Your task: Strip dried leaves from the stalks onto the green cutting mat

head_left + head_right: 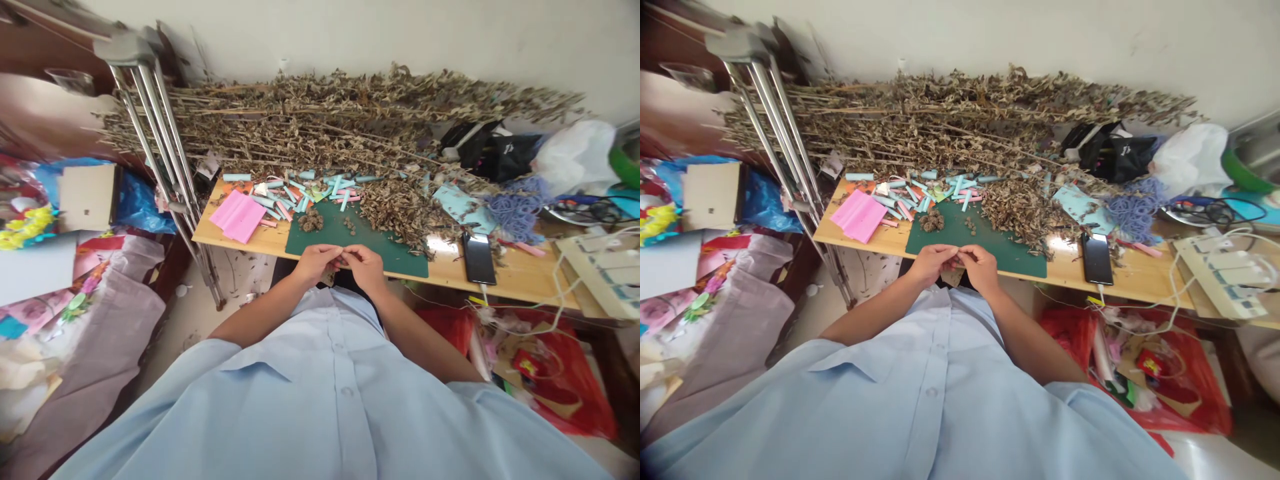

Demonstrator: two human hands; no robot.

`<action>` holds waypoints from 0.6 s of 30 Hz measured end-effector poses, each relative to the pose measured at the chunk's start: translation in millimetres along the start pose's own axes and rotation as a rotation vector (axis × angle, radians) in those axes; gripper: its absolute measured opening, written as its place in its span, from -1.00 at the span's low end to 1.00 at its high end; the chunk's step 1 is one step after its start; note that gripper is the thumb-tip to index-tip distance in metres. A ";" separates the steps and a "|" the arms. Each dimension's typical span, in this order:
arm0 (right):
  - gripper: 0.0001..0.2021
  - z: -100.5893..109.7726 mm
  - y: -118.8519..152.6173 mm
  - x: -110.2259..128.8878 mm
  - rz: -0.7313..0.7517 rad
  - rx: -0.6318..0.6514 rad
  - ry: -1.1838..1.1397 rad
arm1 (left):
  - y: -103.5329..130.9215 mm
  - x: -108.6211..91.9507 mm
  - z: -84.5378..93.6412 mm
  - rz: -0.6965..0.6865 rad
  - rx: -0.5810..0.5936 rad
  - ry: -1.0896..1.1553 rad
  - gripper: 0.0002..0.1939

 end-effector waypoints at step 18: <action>-0.76 11.5 5.6 3.9 0.074 0.103 0.058 | -11.7 9.0 6.8 -0.026 -0.064 -0.257 -0.63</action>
Point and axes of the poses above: each hand's wrist, its own y-axis away from the middle knuckle, its own z-axis out of the back of the hand, x = y × z, the point moved 9 cm from there along -y, towards the middle knuckle, and after that the axes turned 1 degree about -z, right-handed, at the moved point
